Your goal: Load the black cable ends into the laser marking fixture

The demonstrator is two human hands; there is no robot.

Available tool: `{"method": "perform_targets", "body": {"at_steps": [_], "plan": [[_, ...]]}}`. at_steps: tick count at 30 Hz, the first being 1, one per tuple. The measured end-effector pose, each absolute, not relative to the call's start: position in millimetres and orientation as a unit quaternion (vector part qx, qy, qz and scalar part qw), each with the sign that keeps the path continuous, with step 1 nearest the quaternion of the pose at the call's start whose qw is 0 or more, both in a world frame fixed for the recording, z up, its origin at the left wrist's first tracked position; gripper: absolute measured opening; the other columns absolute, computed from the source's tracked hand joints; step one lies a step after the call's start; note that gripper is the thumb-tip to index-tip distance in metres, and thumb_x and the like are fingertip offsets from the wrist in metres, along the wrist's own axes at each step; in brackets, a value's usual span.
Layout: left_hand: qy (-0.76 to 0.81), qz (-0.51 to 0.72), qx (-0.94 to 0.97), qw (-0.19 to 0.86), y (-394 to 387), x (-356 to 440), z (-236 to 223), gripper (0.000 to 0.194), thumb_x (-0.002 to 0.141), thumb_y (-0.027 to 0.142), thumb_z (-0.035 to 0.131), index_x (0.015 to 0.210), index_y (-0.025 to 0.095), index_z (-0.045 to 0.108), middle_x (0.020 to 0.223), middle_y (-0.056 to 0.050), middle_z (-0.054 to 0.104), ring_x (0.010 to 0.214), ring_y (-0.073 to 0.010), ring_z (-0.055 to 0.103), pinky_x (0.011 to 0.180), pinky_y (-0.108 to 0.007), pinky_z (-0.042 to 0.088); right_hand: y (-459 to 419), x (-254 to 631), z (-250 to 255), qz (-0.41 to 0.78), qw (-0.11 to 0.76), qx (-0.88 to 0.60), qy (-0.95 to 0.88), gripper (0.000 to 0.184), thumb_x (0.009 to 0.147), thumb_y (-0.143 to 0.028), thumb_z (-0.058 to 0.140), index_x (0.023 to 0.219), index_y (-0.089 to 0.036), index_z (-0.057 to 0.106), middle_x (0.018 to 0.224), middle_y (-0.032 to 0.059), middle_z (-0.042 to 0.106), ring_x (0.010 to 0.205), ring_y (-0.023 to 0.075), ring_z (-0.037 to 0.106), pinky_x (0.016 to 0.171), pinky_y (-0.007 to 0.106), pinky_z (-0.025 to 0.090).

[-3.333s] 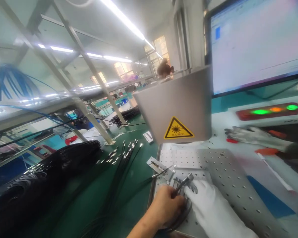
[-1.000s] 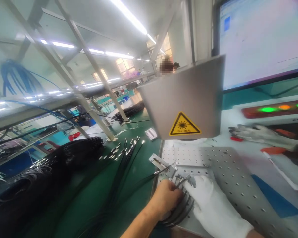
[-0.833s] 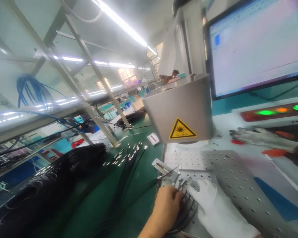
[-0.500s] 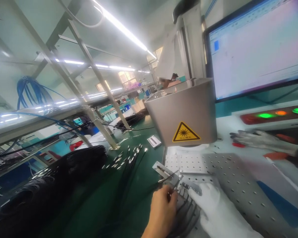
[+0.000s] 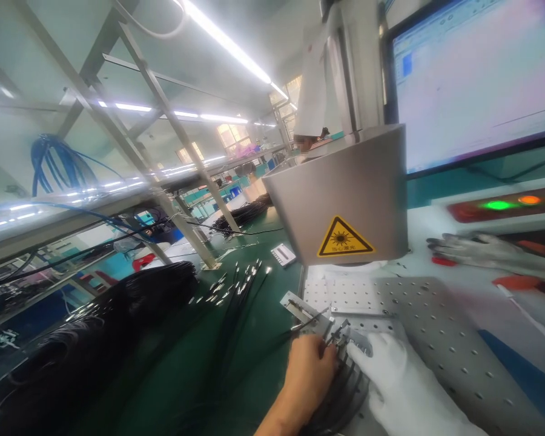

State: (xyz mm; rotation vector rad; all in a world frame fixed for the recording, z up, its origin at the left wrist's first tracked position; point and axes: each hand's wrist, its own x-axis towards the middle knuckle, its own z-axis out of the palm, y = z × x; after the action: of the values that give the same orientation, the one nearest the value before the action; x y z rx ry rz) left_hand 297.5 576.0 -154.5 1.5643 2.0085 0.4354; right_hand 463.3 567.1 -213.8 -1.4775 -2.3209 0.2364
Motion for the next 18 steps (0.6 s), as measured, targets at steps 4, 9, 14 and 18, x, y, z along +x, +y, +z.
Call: {"method": "perform_targets", "body": {"at_steps": [4,9,14,18], "plan": [[0.759,0.135,0.595,0.226,578,302,-156,0.036,0.082,0.025,0.054,0.052,0.019,0.034,0.051,0.005,0.035,0.054,-0.0089,0.025,0.058,-0.029,0.015,566,463,-209,0.069,0.203,-0.512,-0.832,0.054,0.070,-0.014,0.055,0.122,-0.025,0.064,0.113,0.0129,0.054,0.108,0.0291,0.047,0.089,0.038,0.040],[0.751,0.118,0.606,0.234,581,300,-161,0.033,0.079,0.027,0.053,0.052,0.019,0.035,0.051,0.004,0.035,0.053,-0.0094,0.024,0.058,-0.029,0.015,567,464,-213,0.062,0.208,-0.512,-0.831,0.054,0.072,-0.014,0.054,0.124,-0.023,0.063,0.110,0.0125,0.055,0.103,0.0271,0.047,0.090,0.037,0.037],[0.742,0.100,0.606,0.270,587,298,-159,0.032,0.074,0.023,0.054,0.051,0.019,0.033,0.050,0.005,0.035,0.053,-0.0091,0.029,0.056,-0.028,0.018,576,464,-211,0.077,0.187,-0.503,-0.840,0.048,0.075,-0.017,0.053,0.121,-0.026,0.065,0.107,0.0123,0.056,0.102,0.0298,0.047,0.088,0.042,0.036],[0.736,0.098,0.610,0.275,589,298,-157,0.032,0.074,0.021,0.053,0.051,0.019,0.031,0.049,0.006,0.032,0.053,-0.0081,0.029,0.054,-0.028,0.018,586,452,-200,0.092,0.121,-0.513,-0.845,0.042,0.079,-0.020,0.055,0.120,-0.024,0.066,0.111,0.0144,0.058,0.104,0.0351,0.049,0.090,0.050,0.033]]}}
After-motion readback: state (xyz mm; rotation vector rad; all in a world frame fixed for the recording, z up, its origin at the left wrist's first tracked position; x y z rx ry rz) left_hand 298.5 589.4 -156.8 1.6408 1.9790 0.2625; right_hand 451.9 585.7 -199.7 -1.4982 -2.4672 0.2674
